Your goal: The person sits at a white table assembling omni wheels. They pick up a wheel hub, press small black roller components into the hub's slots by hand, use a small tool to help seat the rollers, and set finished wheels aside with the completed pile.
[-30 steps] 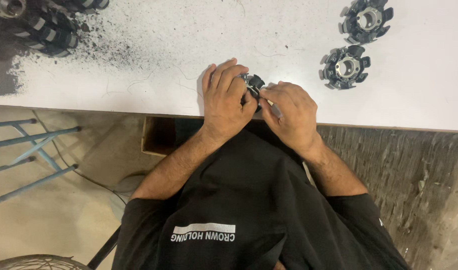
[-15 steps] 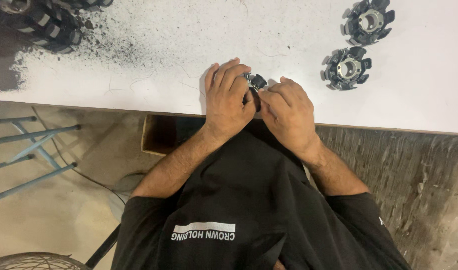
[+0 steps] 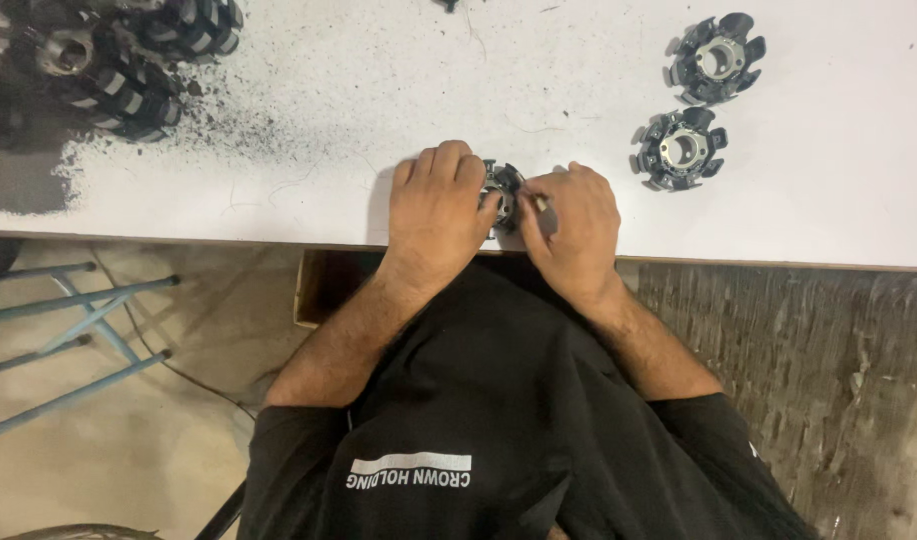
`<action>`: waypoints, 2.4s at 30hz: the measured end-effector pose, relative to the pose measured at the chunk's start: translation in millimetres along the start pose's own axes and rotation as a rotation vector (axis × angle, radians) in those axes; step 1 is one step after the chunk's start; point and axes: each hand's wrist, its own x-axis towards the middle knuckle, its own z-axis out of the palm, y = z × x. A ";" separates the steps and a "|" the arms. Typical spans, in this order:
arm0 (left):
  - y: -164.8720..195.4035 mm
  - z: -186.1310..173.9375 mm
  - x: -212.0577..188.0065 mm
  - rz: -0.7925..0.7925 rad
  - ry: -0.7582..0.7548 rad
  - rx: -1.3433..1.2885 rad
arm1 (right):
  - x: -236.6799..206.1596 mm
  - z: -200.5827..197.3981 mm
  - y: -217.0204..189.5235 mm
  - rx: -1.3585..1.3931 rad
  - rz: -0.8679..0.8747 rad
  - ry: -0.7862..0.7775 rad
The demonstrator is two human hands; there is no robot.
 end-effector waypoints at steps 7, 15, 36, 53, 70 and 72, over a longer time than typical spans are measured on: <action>-4.7 5.1 3.5 0.010 0.020 -0.029 | 4.2 -1.4 2.7 -0.018 -0.014 -0.006; -11.2 5.0 2.1 0.058 0.004 -0.153 | 7.0 -5.0 5.2 -0.008 -0.023 -0.012; -13.9 -2.5 0.7 -0.007 -0.081 -0.348 | 1.2 -6.1 6.5 0.077 -0.105 -0.012; -6.6 7.5 -9.0 -0.005 0.044 -0.355 | -3.0 2.5 8.7 0.118 -0.087 -0.002; -4.6 21.7 -20.7 0.049 0.136 -0.214 | -4.7 9.0 9.0 0.008 -0.166 0.011; -4.7 22.5 -21.2 0.046 0.134 -0.205 | -4.1 10.9 8.1 -0.004 -0.161 0.018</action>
